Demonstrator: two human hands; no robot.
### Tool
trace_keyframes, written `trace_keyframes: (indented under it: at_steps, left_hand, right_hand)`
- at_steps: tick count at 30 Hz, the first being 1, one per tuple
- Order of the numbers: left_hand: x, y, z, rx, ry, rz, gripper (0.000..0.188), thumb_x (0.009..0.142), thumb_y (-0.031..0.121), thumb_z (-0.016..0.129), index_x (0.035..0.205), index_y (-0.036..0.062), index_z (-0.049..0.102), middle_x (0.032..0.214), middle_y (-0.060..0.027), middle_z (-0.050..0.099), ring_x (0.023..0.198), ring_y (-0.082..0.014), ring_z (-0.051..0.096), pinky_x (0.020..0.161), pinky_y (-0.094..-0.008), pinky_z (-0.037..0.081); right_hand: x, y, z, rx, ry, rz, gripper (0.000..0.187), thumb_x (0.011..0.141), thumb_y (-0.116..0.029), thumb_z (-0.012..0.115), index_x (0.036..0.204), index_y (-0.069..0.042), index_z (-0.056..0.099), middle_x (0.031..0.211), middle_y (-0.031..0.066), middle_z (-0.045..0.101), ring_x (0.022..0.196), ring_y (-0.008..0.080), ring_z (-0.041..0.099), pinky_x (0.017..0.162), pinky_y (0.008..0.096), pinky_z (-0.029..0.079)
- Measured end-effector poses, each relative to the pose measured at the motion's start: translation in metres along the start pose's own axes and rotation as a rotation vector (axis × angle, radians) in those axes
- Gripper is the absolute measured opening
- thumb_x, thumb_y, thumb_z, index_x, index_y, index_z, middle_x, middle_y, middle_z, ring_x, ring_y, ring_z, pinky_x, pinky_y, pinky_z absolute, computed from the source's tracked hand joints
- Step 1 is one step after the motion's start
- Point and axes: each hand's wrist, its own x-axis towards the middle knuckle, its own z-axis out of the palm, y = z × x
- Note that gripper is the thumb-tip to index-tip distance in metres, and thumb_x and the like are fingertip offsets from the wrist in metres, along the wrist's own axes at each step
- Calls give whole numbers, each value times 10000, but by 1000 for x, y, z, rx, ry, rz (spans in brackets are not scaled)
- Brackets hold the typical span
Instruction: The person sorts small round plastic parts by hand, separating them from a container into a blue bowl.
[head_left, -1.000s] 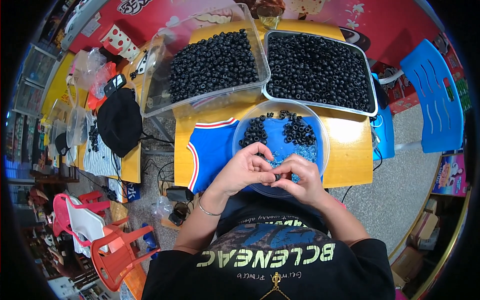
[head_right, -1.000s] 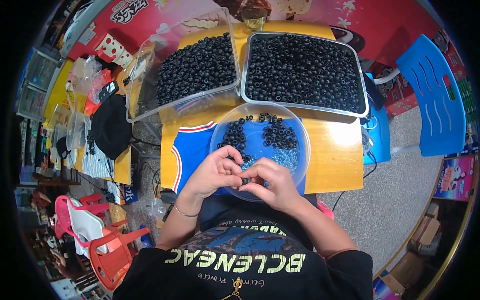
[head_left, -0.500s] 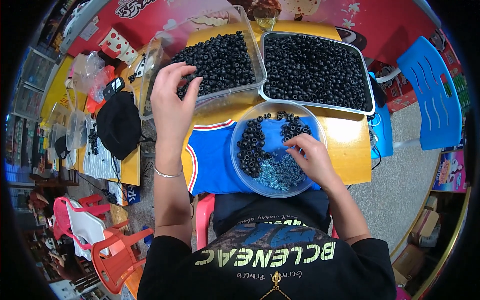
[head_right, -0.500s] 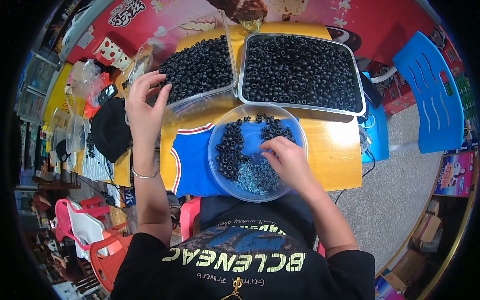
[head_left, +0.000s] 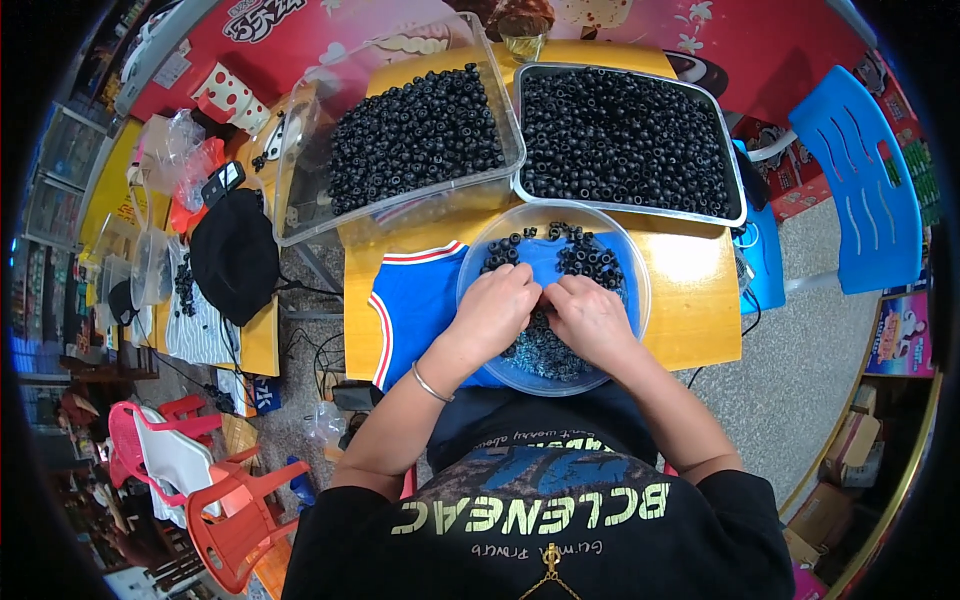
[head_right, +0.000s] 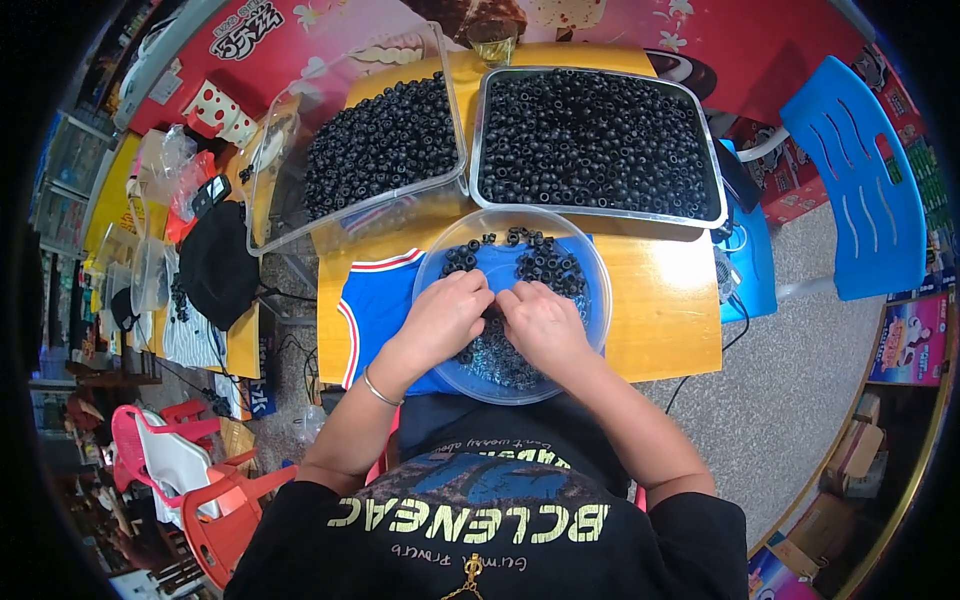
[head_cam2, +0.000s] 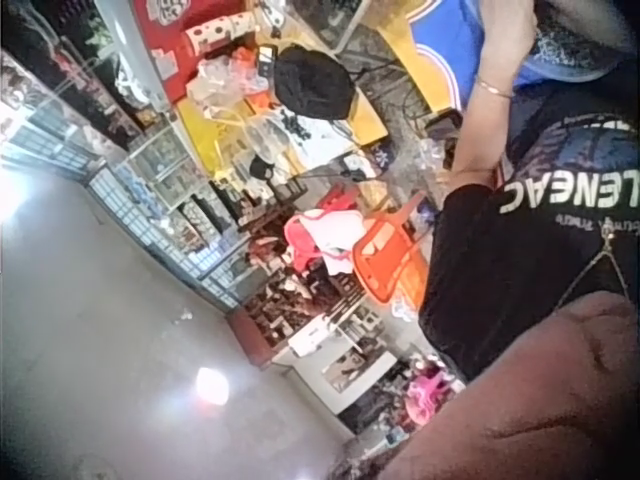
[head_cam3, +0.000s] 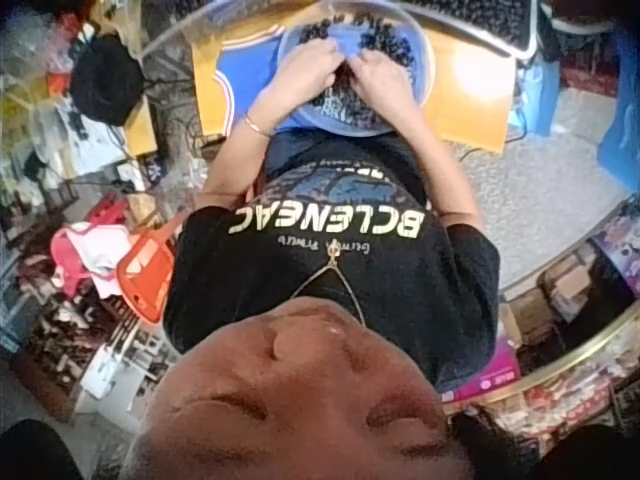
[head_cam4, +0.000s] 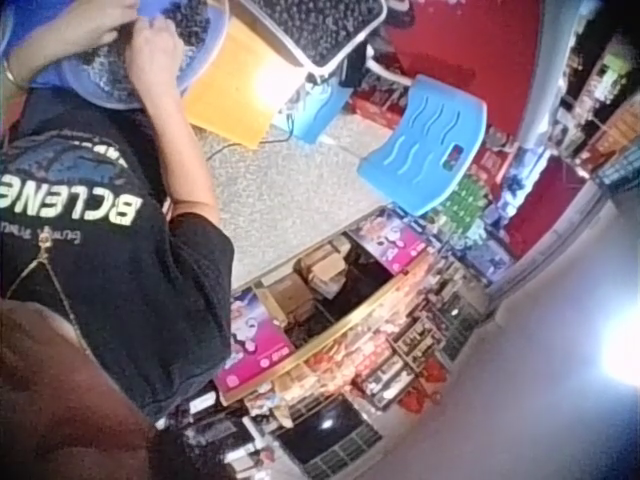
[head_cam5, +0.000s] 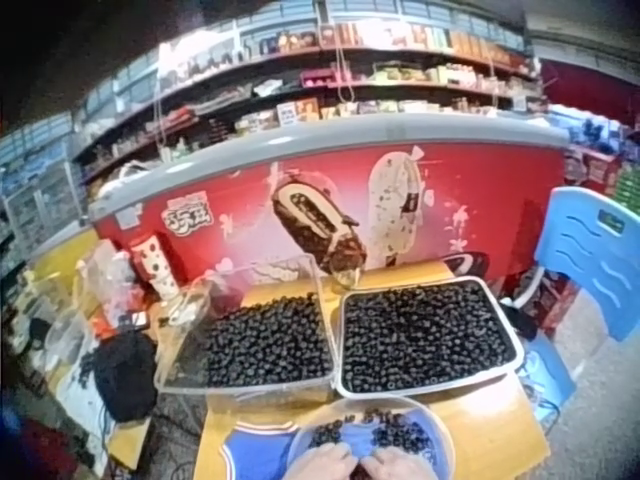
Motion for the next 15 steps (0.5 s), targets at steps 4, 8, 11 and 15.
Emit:
trace_keyframes:
  at_steps: [4, 8, 11, 15]
  left_hand:
    - [-6, 2, 0, -75, 22, -39, 200, 664, 27, 664, 841, 11, 573, 859, -108, 561, 850, -273, 564, 741, -380, 478]
    - [-11, 8, -14, -800, -113, -402, 189, 741, -24, 619, 901, 28, 532, 823, -82, 577, 924, -144, 580, 695, -268, 489]
    - [-19, 10, -9, -1287, -80, -382, 236, 818, -28, 594, 1029, 26, 505, 971, -59, 550, 972, -88, 540, 738, -222, 485]
    - [-24, 18, 4, -1550, 20, -257, 316, 845, -15, 607, 1127, 24, 470, 1087, -47, 496, 946, -91, 511, 764, -211, 487]
  right_hand:
    - [-4, 3, -9, 350, 40, 69, 146, 748, -57, 636, 892, -57, 615, 797, 95, 606, 746, 253, 629, 633, 337, 521]
    - [-10, 6, -20, 729, -12, 225, 148, 787, -41, 661, 934, -26, 644, 871, 88, 640, 737, 183, 650, 654, 277, 523]
    - [-17, 6, -14, 1025, 60, 238, 124, 834, -38, 637, 955, -14, 655, 907, 45, 648, 763, 108, 630, 648, 243, 509]
    - [-20, 1, -20, 1223, -120, 388, 145, 864, -24, 606, 999, 27, 626, 933, 36, 627, 880, 91, 600, 773, 237, 497]
